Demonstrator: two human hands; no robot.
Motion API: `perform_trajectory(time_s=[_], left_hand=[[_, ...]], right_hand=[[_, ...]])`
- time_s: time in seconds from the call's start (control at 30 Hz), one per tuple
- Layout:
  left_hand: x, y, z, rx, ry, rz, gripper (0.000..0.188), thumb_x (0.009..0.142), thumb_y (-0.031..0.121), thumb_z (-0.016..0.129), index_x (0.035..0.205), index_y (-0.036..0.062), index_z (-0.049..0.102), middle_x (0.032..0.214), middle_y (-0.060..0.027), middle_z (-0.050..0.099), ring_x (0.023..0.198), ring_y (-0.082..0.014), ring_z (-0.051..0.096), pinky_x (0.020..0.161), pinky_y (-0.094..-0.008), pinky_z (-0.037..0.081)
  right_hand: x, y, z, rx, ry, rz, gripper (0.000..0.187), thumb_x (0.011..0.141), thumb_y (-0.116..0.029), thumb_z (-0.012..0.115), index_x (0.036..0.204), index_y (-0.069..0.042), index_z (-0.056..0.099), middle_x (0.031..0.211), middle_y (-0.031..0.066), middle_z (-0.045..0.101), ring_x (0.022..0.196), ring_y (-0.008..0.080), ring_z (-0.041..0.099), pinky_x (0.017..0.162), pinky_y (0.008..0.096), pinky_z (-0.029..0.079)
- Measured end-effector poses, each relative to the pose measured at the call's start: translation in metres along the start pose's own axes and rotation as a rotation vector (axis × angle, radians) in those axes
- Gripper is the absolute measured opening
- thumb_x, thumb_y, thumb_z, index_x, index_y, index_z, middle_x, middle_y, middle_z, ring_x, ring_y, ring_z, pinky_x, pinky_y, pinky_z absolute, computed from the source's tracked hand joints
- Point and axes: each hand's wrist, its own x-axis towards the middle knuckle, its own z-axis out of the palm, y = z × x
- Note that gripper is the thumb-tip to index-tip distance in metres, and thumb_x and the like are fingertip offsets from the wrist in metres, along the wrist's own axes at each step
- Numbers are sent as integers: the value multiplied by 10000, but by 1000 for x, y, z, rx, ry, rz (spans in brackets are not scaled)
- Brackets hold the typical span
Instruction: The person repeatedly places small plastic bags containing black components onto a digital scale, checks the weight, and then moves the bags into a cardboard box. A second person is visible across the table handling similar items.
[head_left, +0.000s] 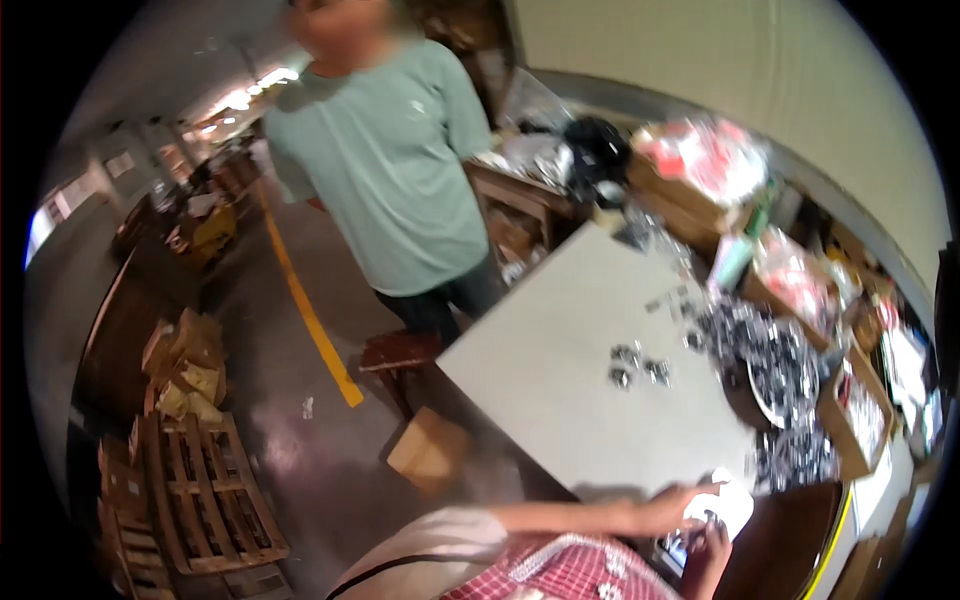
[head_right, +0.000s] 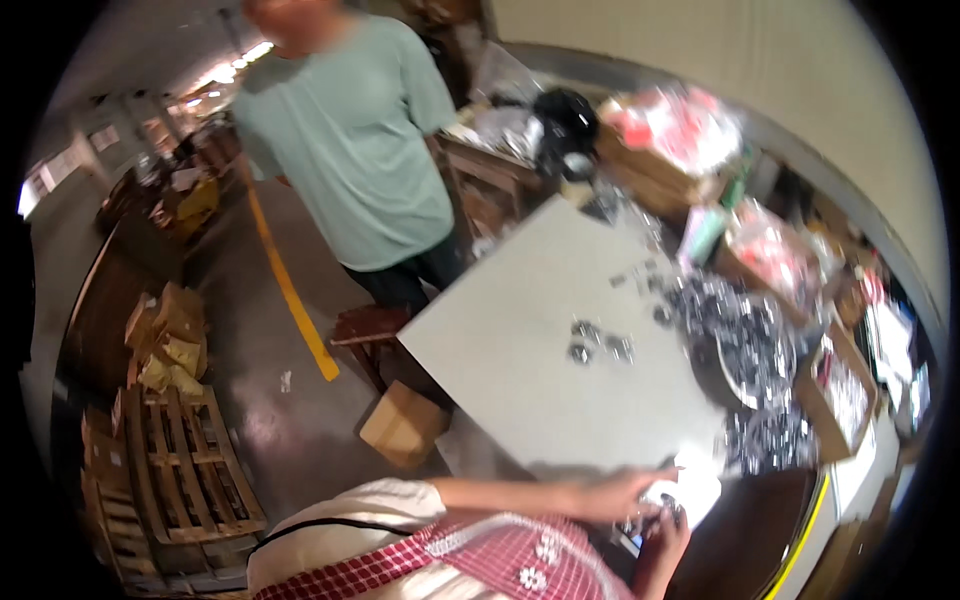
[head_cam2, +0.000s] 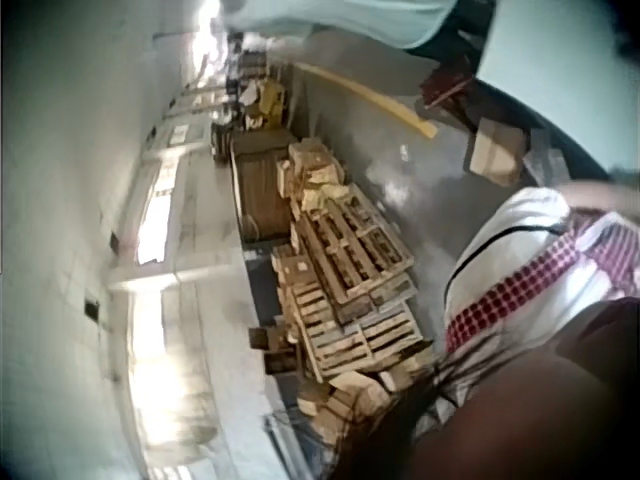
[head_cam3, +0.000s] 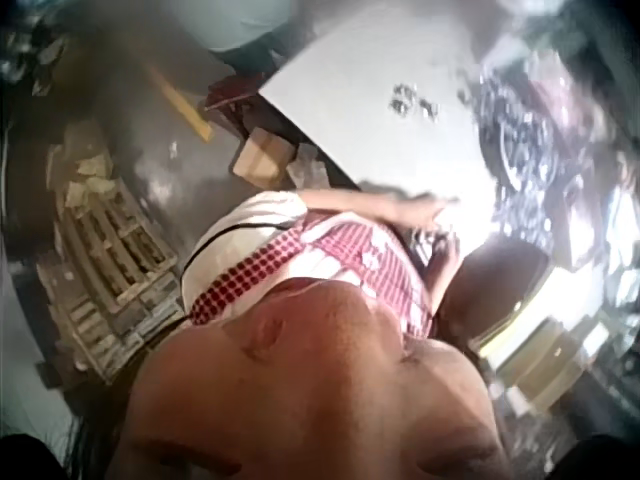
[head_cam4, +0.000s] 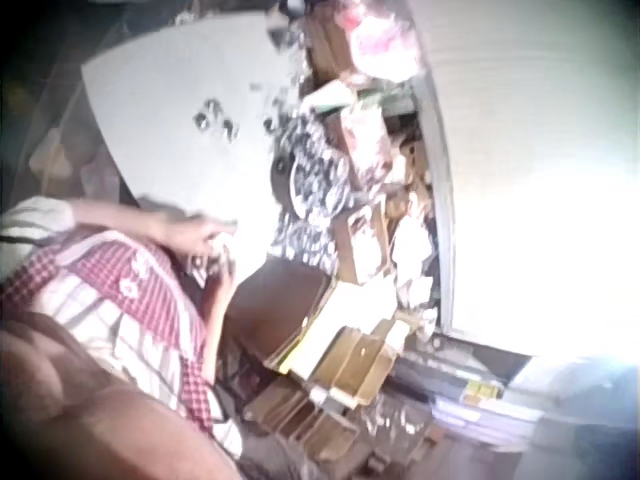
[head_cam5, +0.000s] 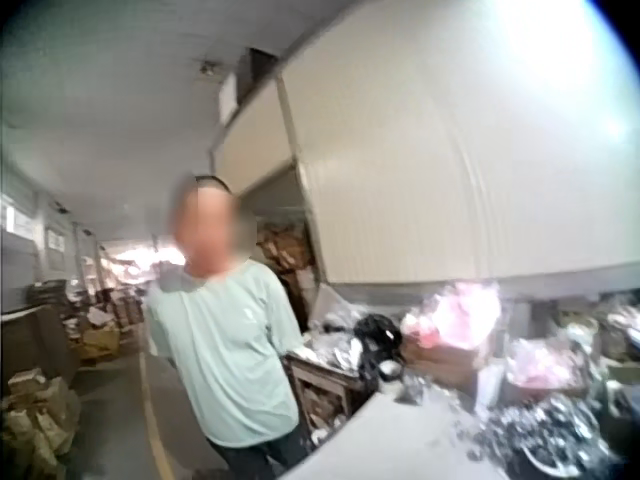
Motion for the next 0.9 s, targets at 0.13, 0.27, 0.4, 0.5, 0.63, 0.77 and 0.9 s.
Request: perform_trajectory(time_s=[0.13,0.27,0.4,0.5,0.63,0.77,0.9], left_hand=[[20,-77,-51,260,174,189,392,900,129,663,1269,6,614,1267,-235,637,1178,-366,611,1044,-438,479],[19,-126,-99,858,394,-57,507,899,205,701,1366,61,563,1271,-223,636,1147,-426,622,979,-465,512],[19,-142,-96,1209,377,190,479,908,157,643,1366,52,548,1429,-138,513,1371,-321,435,1132,-498,316],[22,-145,-88,1240,353,229,449,932,157,604,1368,69,547,1447,-112,484,1402,-288,386,1152,-492,261],[39,-140,-88,1224,345,206,433,944,163,582,1372,98,553,1418,-88,509,1376,-279,411,1144,-477,266],[53,-138,-93,1221,349,170,427,942,177,590,1362,107,557,1390,-66,534,1346,-272,439,1135,-474,273],[61,-138,-95,1191,417,168,427,937,195,604,1353,112,557,1381,-65,542,1338,-274,447,1133,-472,278]], right_hand=[[31,11,-42,199,167,-11,239,896,-266,683,1042,-85,629,807,-23,582,650,86,540,537,242,404],[40,-6,-81,118,419,-75,300,931,-236,721,1184,-87,657,1001,-17,688,853,78,611,708,259,443],[35,-7,-99,5,397,-99,303,903,-76,700,1198,-39,640,1005,26,685,814,90,600,710,234,468],[32,2,-104,-33,366,-122,308,913,-58,683,1217,-41,637,1040,26,681,870,104,616,765,255,498],[31,10,-98,-71,311,-118,312,914,-57,687,1220,-33,637,1030,35,674,865,106,615,775,254,498],[33,-3,-77,-87,271,-89,318,891,-58,712,1202,-28,650,963,33,666,837,87,589,727,249,472],[47,11,-91,-648,460,-306,461,893,-206,727,1308,-46,607,1129,140,684,941,214,643,854,333,522]])
